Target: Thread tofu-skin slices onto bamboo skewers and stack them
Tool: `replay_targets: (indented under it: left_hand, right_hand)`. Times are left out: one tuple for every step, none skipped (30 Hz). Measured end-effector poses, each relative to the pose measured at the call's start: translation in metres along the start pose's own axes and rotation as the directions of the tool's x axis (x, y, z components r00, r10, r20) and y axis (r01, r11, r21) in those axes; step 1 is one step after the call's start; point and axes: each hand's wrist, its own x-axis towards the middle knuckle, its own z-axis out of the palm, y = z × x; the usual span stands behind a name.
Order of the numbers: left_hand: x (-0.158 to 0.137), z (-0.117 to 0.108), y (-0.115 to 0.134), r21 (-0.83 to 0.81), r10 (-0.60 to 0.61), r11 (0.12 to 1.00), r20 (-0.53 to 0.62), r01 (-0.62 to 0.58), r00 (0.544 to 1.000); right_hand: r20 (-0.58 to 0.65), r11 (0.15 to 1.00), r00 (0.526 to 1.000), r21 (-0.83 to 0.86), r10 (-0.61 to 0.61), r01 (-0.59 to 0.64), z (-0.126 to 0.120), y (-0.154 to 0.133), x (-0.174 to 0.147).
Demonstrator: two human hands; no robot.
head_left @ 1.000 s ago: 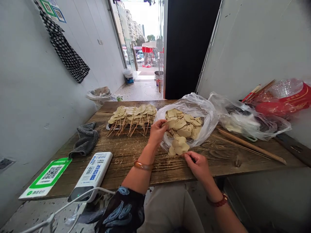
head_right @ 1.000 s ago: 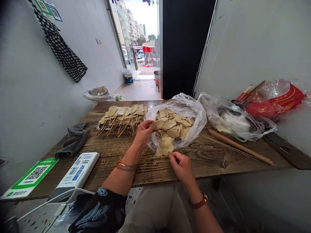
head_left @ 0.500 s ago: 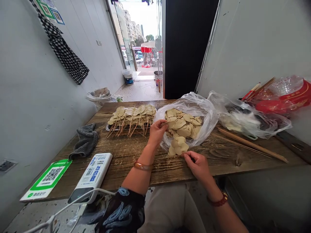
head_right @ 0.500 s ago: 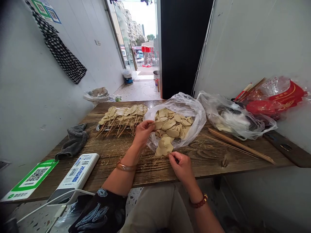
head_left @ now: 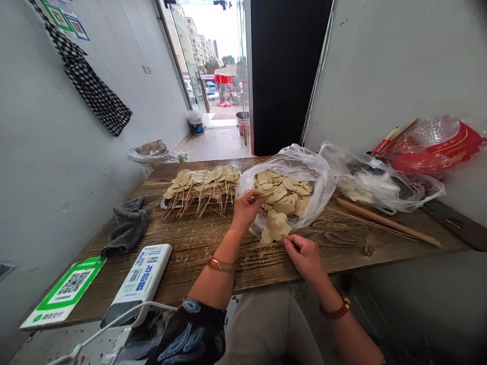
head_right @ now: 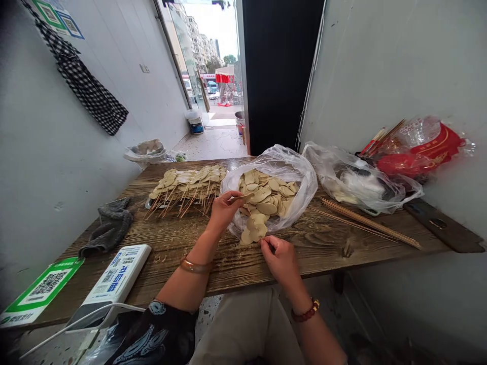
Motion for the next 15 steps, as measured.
replay_targets:
  left_hand:
    - [-0.0003,0.0008,0.0,-0.004,-0.01,1.0,0.006,0.01,1.0]
    - [-0.0006,0.0016,0.0001,-0.018,-0.026,0.999,0.013,0.027,1.0]
    - [-0.0009,0.0023,0.0002,-0.043,-0.049,0.998,0.018,0.049,0.999]
    - [-0.0012,0.0029,0.0003,-0.079,-0.076,0.994,0.021,0.077,0.997]
    - [-0.0015,0.0033,0.0005,-0.124,-0.106,0.986,0.02,0.108,0.994]
    - [-0.0017,0.0035,0.0008,-0.176,-0.136,0.975,0.014,0.137,0.991]
    - [-0.0019,0.0034,0.0011,-0.23,-0.164,0.96,0.008,0.161,0.986]
    - [-0.0021,0.0031,0.0015,-0.284,-0.187,0.941,0.008,0.182,0.982]
    - [-0.0022,0.0027,0.0019,-0.335,-0.207,0.921,0.016,0.2,0.978]
    - [-0.0024,0.0022,0.0023,-0.38,-0.223,0.899,0.031,0.218,0.974]
    - [-0.0026,0.0016,0.0026,-0.417,-0.239,0.878,0.048,0.236,0.97]
    - [-0.0028,0.0011,0.0028,-0.449,-0.255,0.856,0.063,0.256,0.965]
    - [-0.0029,0.0006,0.0027,-0.475,-0.272,0.836,0.077,0.275,0.959]
    - [-0.0031,0.0002,0.0025,-0.498,-0.288,0.816,0.087,0.293,0.954]
    - [-0.0032,-0.0003,0.002,-0.517,-0.303,0.799,0.095,0.307,0.948]
  right_hand:
    - [-0.005,1.0,1.0,0.005,0.003,-0.003,0.0,-0.0003,-0.0001]
    - [-0.01,1.0,1.0,0.01,0.005,-0.005,0.0,-0.0007,-0.0002]
    - [-0.014,1.0,1.0,0.017,0.005,-0.005,-0.0002,-0.0013,-0.0004]
    - [-0.016,1.0,1.0,0.026,0.003,-0.003,-0.0006,-0.0019,-0.0006]
    - [-0.013,0.999,1.0,0.036,0.0,0.001,-0.001,-0.0025,-0.0009]
    - [-0.007,0.999,1.0,0.046,-0.005,0.005,-0.0015,-0.003,-0.0012]
    - [0.001,0.998,1.0,0.054,-0.009,0.009,-0.0019,-0.0033,-0.0016]
    - [0.01,0.998,1.0,0.059,-0.013,0.012,-0.0023,-0.0034,-0.002]
    - [0.017,0.998,1.0,0.06,-0.017,0.016,-0.0027,-0.0032,-0.0024]
    - [0.021,0.998,1.0,0.057,-0.021,0.02,-0.0029,-0.0028,-0.0027]
    - [0.024,0.998,0.999,0.054,-0.025,0.024,-0.0031,-0.0023,-0.0031]
    - [0.025,0.998,0.999,0.049,-0.029,0.028,-0.0033,-0.0018,-0.0034]
    - [0.025,0.998,0.999,0.044,-0.034,0.033,-0.0036,-0.0014,-0.0037]
    - [0.025,0.999,0.999,0.035,-0.04,0.039,-0.0038,-0.0013,-0.004]
    - [0.023,0.999,0.999,0.024,-0.047,0.046,-0.0042,-0.0013,-0.0042]
